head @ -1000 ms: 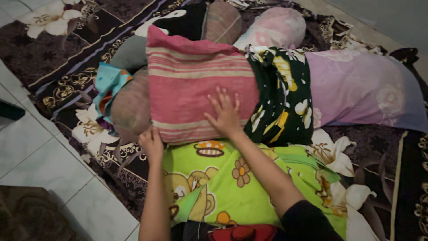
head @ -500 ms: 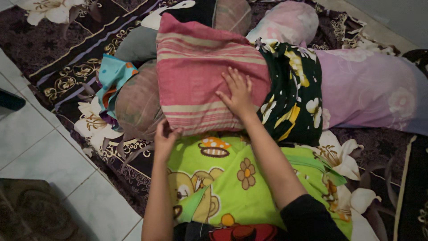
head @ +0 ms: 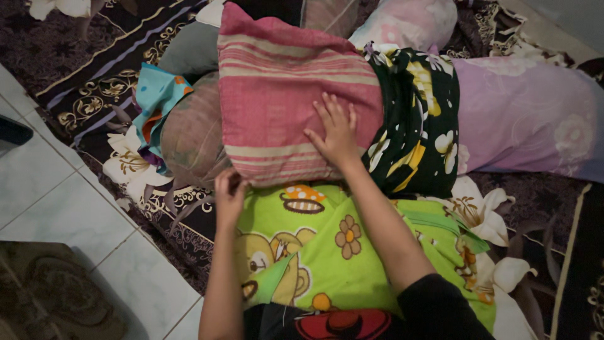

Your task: The person puts pillowcases on two pillows. First, they insert a pink striped pillow into a dark green pillowcase with yellow floral patterns, then they insert a second pillow into a purple pillowcase with a large pink flower design.

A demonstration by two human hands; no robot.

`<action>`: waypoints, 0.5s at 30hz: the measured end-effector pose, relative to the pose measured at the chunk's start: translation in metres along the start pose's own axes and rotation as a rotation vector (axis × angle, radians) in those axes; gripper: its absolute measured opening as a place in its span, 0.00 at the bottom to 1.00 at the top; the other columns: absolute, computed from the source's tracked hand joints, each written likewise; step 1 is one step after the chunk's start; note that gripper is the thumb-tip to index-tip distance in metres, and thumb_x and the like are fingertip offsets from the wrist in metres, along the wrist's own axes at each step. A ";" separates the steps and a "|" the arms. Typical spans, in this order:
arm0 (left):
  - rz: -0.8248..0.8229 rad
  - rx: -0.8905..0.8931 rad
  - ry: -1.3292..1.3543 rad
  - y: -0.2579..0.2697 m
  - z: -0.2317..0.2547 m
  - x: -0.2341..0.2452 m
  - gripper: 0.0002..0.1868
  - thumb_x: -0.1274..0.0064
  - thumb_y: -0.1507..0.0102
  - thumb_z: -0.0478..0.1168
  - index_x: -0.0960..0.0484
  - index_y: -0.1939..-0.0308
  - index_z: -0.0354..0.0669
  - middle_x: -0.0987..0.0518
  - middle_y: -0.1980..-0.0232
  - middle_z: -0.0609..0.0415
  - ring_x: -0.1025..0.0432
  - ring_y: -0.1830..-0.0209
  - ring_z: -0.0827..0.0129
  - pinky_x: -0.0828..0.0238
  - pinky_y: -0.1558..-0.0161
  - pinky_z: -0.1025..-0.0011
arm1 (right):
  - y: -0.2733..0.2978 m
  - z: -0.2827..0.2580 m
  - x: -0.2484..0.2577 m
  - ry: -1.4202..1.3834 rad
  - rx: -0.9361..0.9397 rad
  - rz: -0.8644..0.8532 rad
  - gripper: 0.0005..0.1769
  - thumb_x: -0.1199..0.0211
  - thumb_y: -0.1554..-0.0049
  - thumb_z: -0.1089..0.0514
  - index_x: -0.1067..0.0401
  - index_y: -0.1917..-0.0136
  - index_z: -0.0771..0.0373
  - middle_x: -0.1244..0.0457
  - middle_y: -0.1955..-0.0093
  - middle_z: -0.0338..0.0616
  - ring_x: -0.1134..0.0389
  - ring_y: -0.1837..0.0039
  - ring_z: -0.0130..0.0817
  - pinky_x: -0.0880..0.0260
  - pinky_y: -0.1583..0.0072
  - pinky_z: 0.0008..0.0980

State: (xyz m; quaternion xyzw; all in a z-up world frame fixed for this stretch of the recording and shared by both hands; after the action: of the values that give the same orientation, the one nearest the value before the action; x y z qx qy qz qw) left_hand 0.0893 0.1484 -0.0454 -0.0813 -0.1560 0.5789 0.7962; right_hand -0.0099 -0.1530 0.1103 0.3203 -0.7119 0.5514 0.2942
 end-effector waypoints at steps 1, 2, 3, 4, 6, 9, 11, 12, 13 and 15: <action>-0.016 0.082 0.060 0.000 -0.005 -0.003 0.22 0.41 0.40 0.39 0.26 0.44 0.38 0.34 0.40 0.47 0.26 0.49 0.62 0.24 0.48 0.67 | 0.001 -0.001 0.000 -0.003 0.000 0.006 0.40 0.38 0.38 0.35 0.42 0.20 0.54 0.53 0.15 0.48 0.54 0.14 0.46 0.68 0.19 0.59; 0.009 0.052 -0.007 0.001 -0.001 -0.002 0.21 0.40 0.40 0.38 0.25 0.45 0.36 0.33 0.41 0.45 0.27 0.50 0.61 0.25 0.49 0.66 | 0.002 -0.002 0.000 -0.005 0.001 0.011 0.40 0.38 0.38 0.35 0.42 0.20 0.54 0.53 0.15 0.47 0.54 0.14 0.46 0.68 0.19 0.59; 0.033 0.022 -0.074 0.002 0.003 -0.001 0.20 0.40 0.40 0.37 0.24 0.46 0.34 0.32 0.42 0.43 0.27 0.50 0.60 0.26 0.50 0.65 | 0.003 -0.002 0.001 -0.007 0.002 0.016 0.40 0.38 0.38 0.35 0.42 0.20 0.54 0.53 0.15 0.47 0.54 0.14 0.45 0.68 0.19 0.58; 0.059 -0.007 -0.141 0.003 0.008 -0.001 0.19 0.39 0.40 0.36 0.23 0.47 0.32 0.31 0.44 0.42 0.28 0.51 0.59 0.27 0.51 0.64 | 0.003 -0.002 0.001 -0.005 0.006 0.019 0.40 0.38 0.38 0.35 0.42 0.20 0.54 0.53 0.15 0.47 0.54 0.14 0.45 0.68 0.19 0.58; 0.060 0.054 -0.179 0.003 0.004 -0.001 0.15 0.40 0.38 0.34 0.22 0.49 0.33 0.26 0.49 0.45 0.26 0.55 0.61 0.26 0.53 0.65 | 0.003 -0.003 0.001 -0.002 0.016 0.026 0.40 0.38 0.37 0.35 0.42 0.19 0.53 0.53 0.15 0.46 0.54 0.14 0.44 0.68 0.19 0.58; 0.038 0.148 -0.114 0.002 -0.008 0.013 0.11 0.43 0.36 0.33 0.20 0.50 0.38 0.20 0.54 0.52 0.24 0.56 0.68 0.27 0.52 0.69 | 0.003 -0.004 0.001 -0.012 0.010 0.023 0.40 0.38 0.37 0.35 0.42 0.19 0.53 0.53 0.15 0.47 0.54 0.14 0.44 0.68 0.19 0.58; 0.086 0.230 0.003 0.004 -0.022 0.040 0.07 0.43 0.34 0.33 0.19 0.51 0.40 0.18 0.56 0.56 0.25 0.58 0.72 0.28 0.55 0.72 | 0.003 -0.003 0.002 -0.023 0.004 0.008 0.40 0.39 0.37 0.35 0.42 0.20 0.53 0.53 0.15 0.47 0.54 0.14 0.45 0.69 0.19 0.58; 0.145 0.282 0.078 0.007 -0.031 0.063 0.05 0.43 0.33 0.33 0.19 0.53 0.40 0.19 0.57 0.56 0.27 0.61 0.74 0.28 0.59 0.73 | 0.003 -0.003 0.002 -0.029 0.001 0.000 0.40 0.39 0.38 0.35 0.42 0.20 0.53 0.53 0.14 0.47 0.55 0.14 0.45 0.69 0.19 0.58; 0.121 0.302 0.127 0.008 -0.039 0.075 0.07 0.42 0.34 0.32 0.19 0.52 0.40 0.20 0.58 0.57 0.27 0.61 0.74 0.30 0.59 0.74 | 0.003 -0.003 0.002 -0.030 0.002 -0.004 0.40 0.39 0.38 0.35 0.42 0.20 0.53 0.53 0.15 0.47 0.55 0.14 0.46 0.69 0.19 0.58; 0.076 0.344 0.229 0.015 -0.054 0.092 0.12 0.40 0.37 0.30 0.20 0.51 0.40 0.21 0.58 0.58 0.29 0.61 0.75 0.34 0.59 0.75 | 0.004 -0.003 0.003 -0.031 0.009 -0.012 0.41 0.39 0.38 0.35 0.42 0.20 0.54 0.53 0.15 0.47 0.55 0.14 0.46 0.69 0.19 0.59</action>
State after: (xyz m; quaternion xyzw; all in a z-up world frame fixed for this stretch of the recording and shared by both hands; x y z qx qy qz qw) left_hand 0.1198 0.2427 -0.0864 -0.0152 0.0396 0.6136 0.7885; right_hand -0.0150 -0.1500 0.1106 0.3346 -0.7119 0.5478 0.2850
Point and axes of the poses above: each hand's wrist, its own y-axis away from the middle knuckle, its own x-axis out of the back of the hand, z = x × y, the point moved 8 cm from there along -y, towards the middle knuckle
